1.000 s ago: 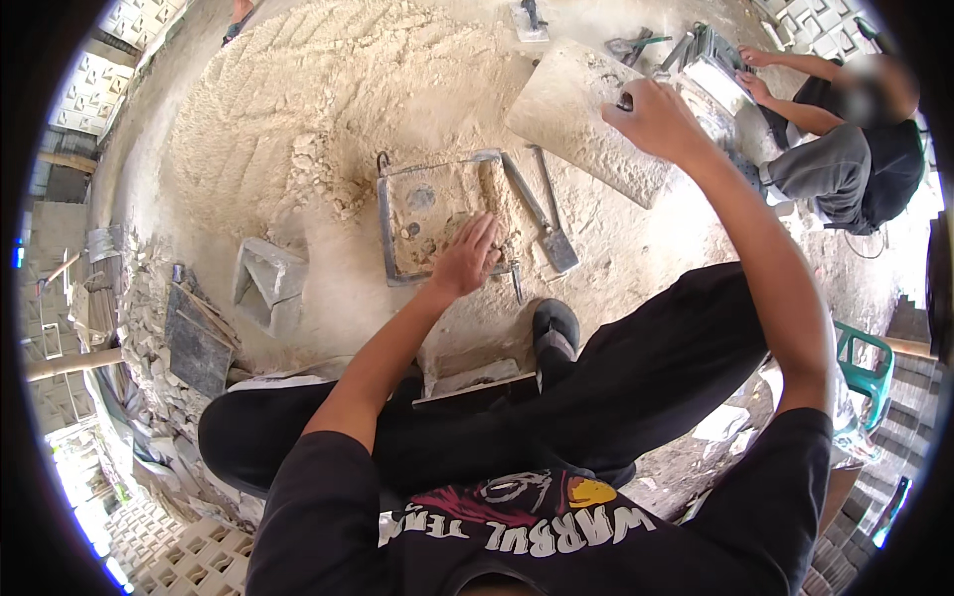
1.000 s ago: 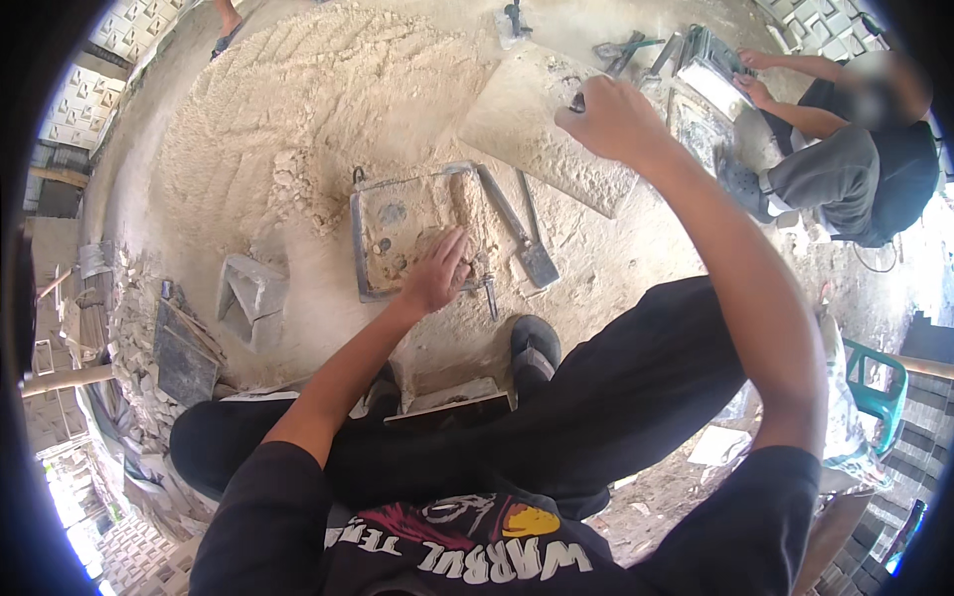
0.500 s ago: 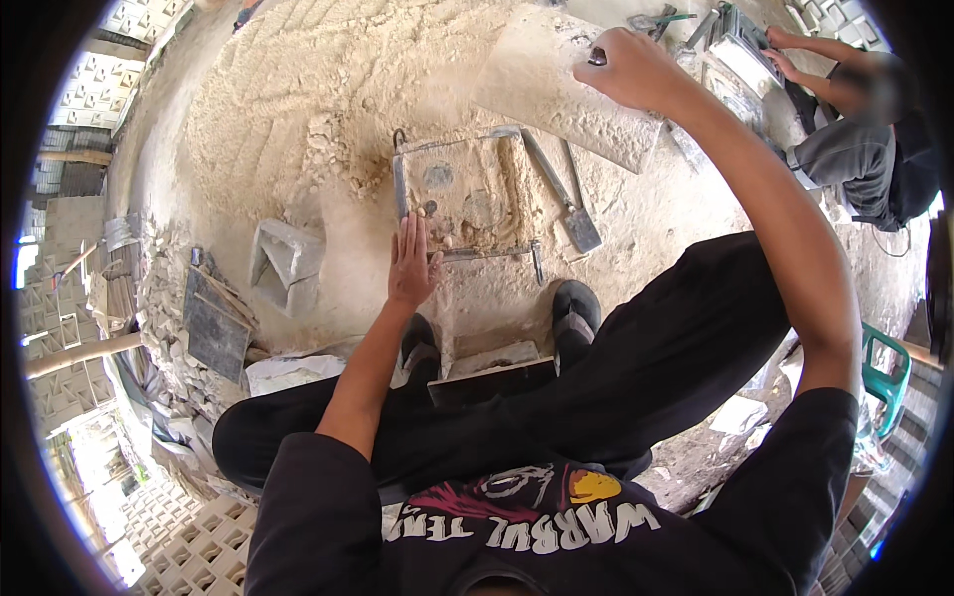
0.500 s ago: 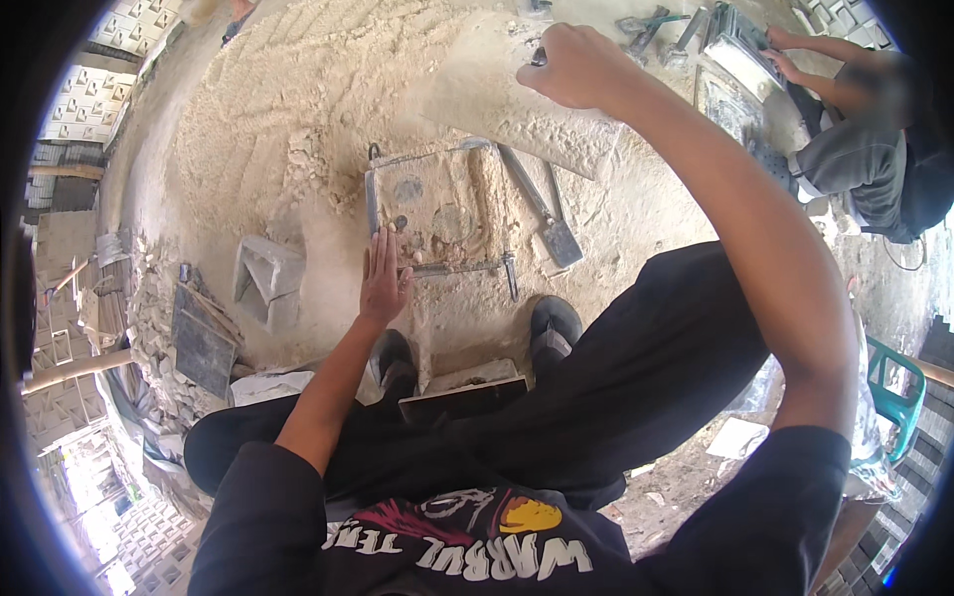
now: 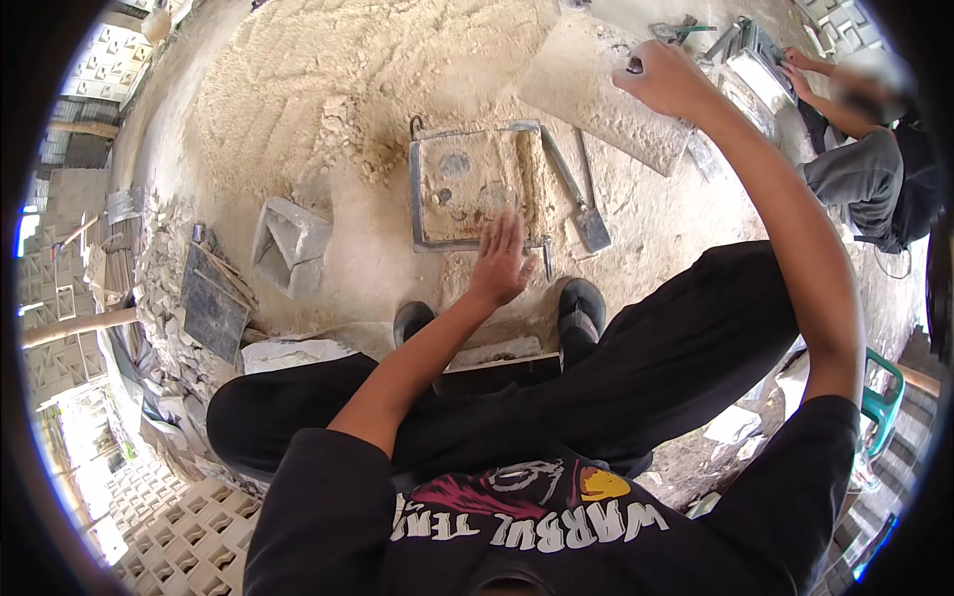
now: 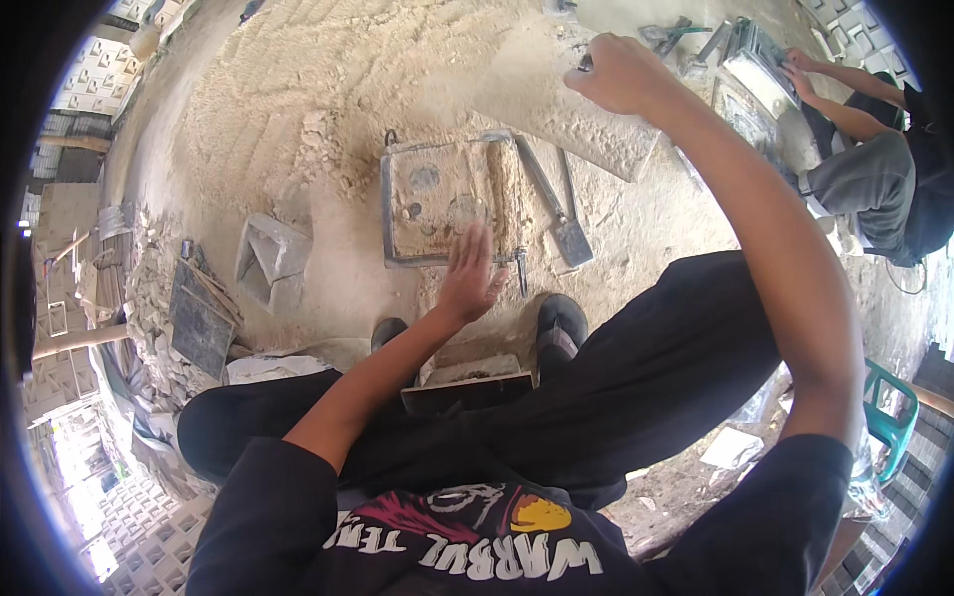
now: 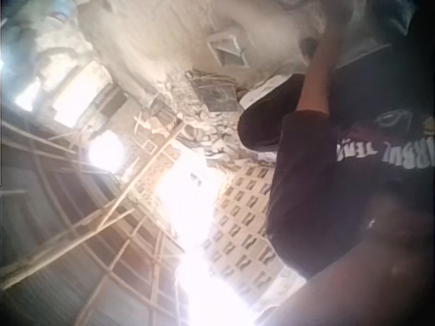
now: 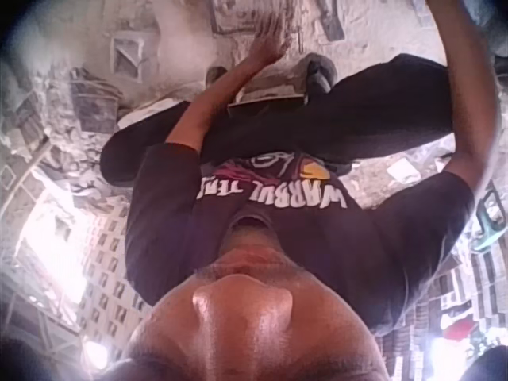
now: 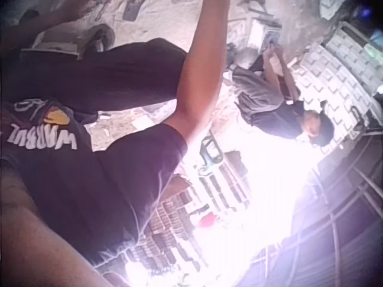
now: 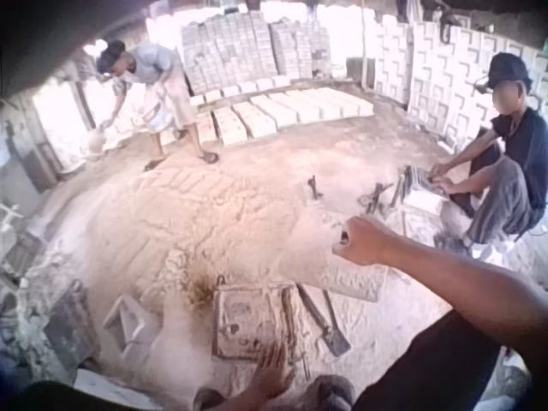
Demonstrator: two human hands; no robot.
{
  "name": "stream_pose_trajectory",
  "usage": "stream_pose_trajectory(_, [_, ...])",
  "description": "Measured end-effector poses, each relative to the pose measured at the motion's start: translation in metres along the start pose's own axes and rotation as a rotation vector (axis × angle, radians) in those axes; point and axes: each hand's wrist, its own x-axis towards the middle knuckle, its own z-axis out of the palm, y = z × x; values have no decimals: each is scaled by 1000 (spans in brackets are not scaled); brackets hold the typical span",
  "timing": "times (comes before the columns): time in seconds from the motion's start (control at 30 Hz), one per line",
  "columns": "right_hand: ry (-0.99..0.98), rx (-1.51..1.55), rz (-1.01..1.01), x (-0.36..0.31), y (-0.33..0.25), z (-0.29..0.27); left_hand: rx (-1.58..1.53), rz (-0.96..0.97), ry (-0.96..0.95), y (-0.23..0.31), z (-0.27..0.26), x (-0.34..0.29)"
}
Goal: The person places a sand-like mixture into a metal mold, compacts the material with a metal tamper, and levels the top surface using their hand and a trowel.
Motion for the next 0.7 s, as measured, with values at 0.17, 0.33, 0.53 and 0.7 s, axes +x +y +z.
stream_pose_trajectory(0.17, [-101, -65, 31, -5, 1, -7, 174, 222, 57, -8, -3, 41])
stream_pose_trajectory(0.33, [-96, -101, 54, -16, 12, -3, 280, 233, -42, -27, -1, 86])
stream_pose_trajectory(0.53, [-163, -141, 131, -33, -6, -15, 351, -102, 37, -54, -9, 120])
stream_pose_trajectory(0.7, [-190, -129, 123, -33, -11, -18, 210, -19, 36, -73, -13, 134])
